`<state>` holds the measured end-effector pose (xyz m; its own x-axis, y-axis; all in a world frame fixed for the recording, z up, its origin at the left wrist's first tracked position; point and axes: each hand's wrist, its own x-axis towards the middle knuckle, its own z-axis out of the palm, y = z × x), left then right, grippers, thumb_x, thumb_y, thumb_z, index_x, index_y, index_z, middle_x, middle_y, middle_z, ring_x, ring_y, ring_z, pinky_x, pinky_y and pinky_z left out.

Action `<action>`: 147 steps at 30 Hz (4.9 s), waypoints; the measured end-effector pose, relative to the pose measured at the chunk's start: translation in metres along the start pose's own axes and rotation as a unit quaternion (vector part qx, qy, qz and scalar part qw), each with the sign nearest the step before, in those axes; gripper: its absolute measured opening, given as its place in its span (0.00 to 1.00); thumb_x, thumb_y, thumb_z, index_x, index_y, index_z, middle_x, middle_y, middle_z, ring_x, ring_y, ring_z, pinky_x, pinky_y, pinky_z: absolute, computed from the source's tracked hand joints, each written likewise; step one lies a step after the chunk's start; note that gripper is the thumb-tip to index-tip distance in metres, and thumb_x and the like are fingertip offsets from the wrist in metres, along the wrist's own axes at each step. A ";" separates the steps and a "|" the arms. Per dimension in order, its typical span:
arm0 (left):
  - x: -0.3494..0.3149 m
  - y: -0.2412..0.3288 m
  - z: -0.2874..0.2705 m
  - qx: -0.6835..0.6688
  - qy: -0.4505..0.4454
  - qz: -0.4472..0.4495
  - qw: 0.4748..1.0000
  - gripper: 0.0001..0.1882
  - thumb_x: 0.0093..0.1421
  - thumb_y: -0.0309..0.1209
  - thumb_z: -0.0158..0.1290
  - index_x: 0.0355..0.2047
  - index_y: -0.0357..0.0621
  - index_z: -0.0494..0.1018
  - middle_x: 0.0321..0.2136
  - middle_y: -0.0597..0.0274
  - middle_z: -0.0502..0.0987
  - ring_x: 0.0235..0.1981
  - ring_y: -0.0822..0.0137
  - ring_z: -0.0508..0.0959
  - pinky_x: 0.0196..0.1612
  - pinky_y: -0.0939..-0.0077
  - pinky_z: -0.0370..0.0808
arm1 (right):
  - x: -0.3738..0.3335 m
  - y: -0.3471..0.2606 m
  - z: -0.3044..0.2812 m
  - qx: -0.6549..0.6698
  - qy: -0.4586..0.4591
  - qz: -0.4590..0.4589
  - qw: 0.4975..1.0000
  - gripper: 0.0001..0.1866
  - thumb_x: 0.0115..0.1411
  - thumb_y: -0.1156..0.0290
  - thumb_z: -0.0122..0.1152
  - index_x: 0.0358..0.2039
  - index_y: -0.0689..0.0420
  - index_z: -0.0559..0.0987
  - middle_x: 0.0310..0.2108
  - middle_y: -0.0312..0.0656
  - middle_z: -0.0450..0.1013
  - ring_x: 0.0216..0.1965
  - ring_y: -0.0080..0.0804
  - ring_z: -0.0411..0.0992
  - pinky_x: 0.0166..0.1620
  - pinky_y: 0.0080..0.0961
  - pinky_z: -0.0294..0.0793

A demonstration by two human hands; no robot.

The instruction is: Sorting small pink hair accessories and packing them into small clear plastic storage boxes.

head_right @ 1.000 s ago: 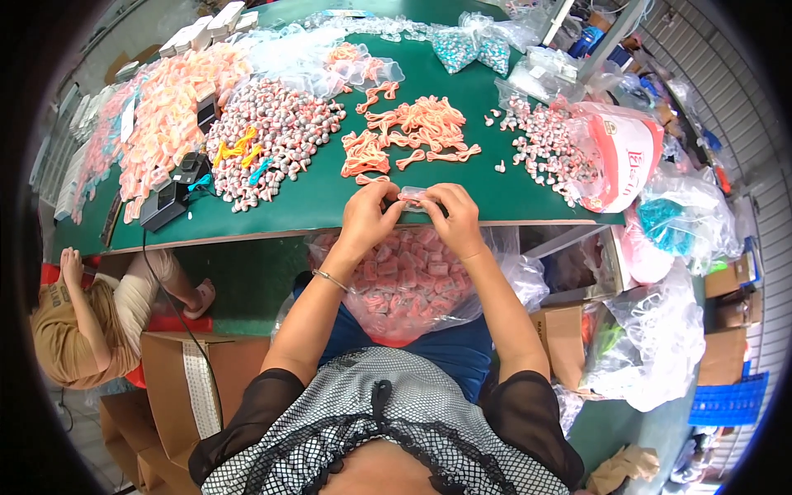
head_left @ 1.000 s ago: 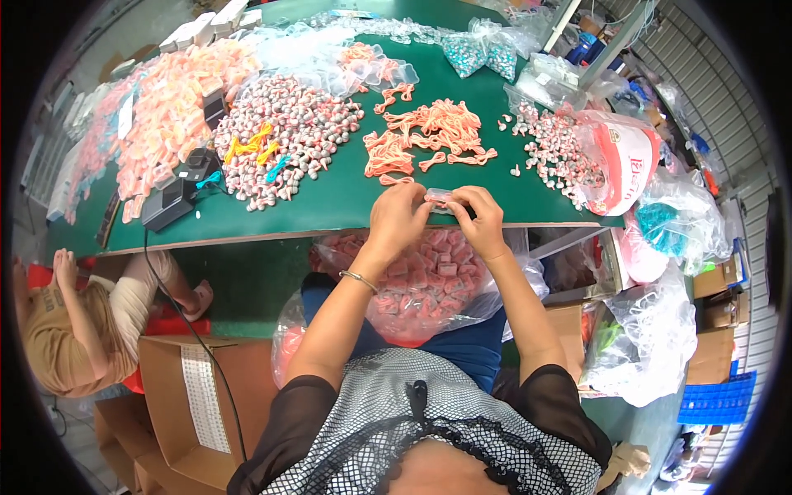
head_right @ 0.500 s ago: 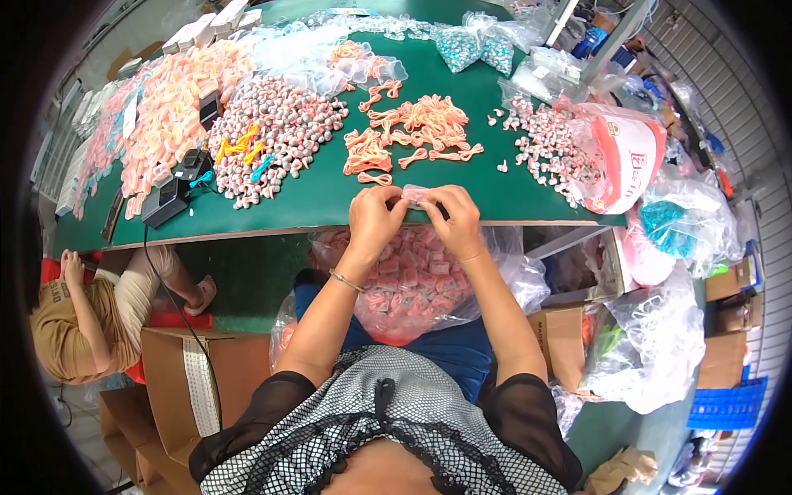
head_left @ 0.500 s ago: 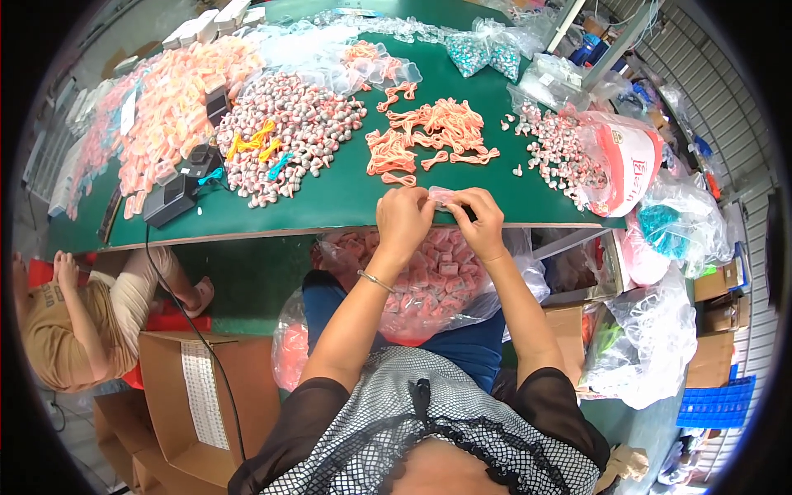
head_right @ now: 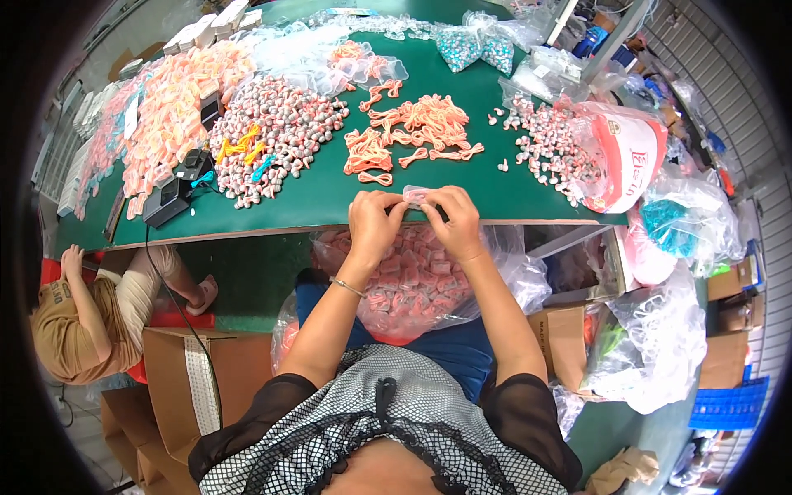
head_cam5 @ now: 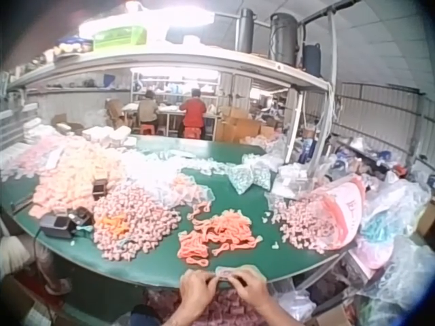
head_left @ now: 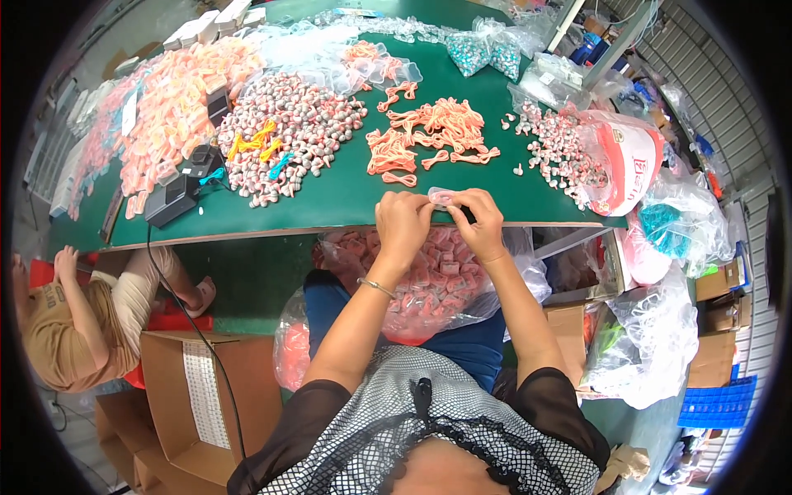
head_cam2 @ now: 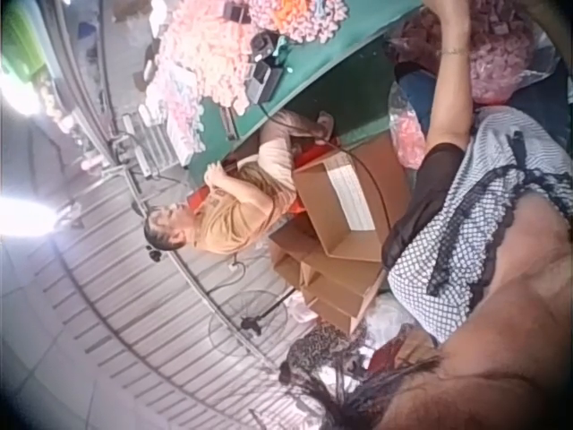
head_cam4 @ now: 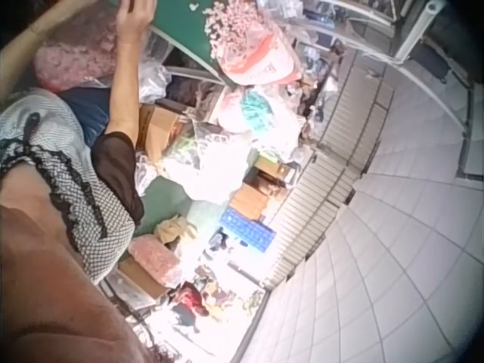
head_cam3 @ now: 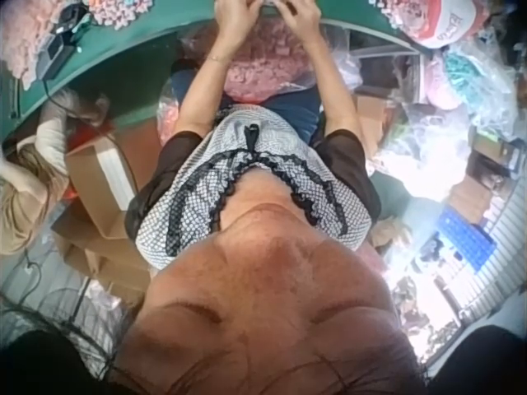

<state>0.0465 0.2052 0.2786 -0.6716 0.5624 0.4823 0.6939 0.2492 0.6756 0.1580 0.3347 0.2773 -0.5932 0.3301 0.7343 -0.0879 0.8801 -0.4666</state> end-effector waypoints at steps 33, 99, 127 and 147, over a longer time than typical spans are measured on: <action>-0.049 -0.041 -0.027 -0.158 -0.154 0.190 0.957 0.10 0.55 0.32 0.59 0.34 0.40 0.77 0.28 0.53 0.76 0.33 0.52 0.76 0.37 0.59 0.74 | -0.045 -0.034 -0.006 0.088 -0.226 0.088 0.966 0.12 0.51 0.76 0.65 0.38 0.61 0.79 0.35 0.46 0.76 0.36 0.44 0.75 0.39 0.33 0.75; 0.108 -0.161 -0.146 0.399 0.006 0.029 0.917 0.08 0.49 0.29 0.54 0.31 0.42 0.76 0.33 0.52 0.78 0.38 0.55 0.77 0.40 0.59 0.72 | 0.034 -0.025 0.061 0.055 -0.115 0.063 0.990 0.05 0.55 0.81 0.61 0.32 0.60 0.78 0.25 0.42 0.72 0.23 0.30 0.69 0.28 0.24 0.68; 0.152 -0.190 -0.222 -0.114 -0.072 -0.126 0.983 0.19 0.56 0.26 0.51 0.48 0.35 0.70 0.33 0.53 0.78 0.36 0.65 0.78 0.40 0.71 0.74 | 0.040 -0.031 0.063 0.017 -0.142 0.059 0.988 0.05 0.53 0.83 0.59 0.31 0.61 0.78 0.28 0.44 0.73 0.26 0.35 0.72 0.29 0.26 0.71; 0.166 -0.224 -0.232 -0.070 0.002 -0.059 0.996 0.12 0.55 0.33 0.55 0.34 0.35 0.76 0.33 0.47 0.78 0.34 0.55 0.80 0.40 0.59 0.76 | 0.037 -0.035 0.064 -0.027 -0.168 0.071 0.983 0.05 0.54 0.84 0.58 0.32 0.62 0.77 0.29 0.44 0.71 0.28 0.34 0.70 0.28 0.25 0.68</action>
<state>-0.2804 0.0595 0.3369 -0.7478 0.5320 0.3972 0.5669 0.2004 0.7990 0.0883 0.2946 0.2893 -0.8284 0.3270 0.4548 0.0524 0.8536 -0.5183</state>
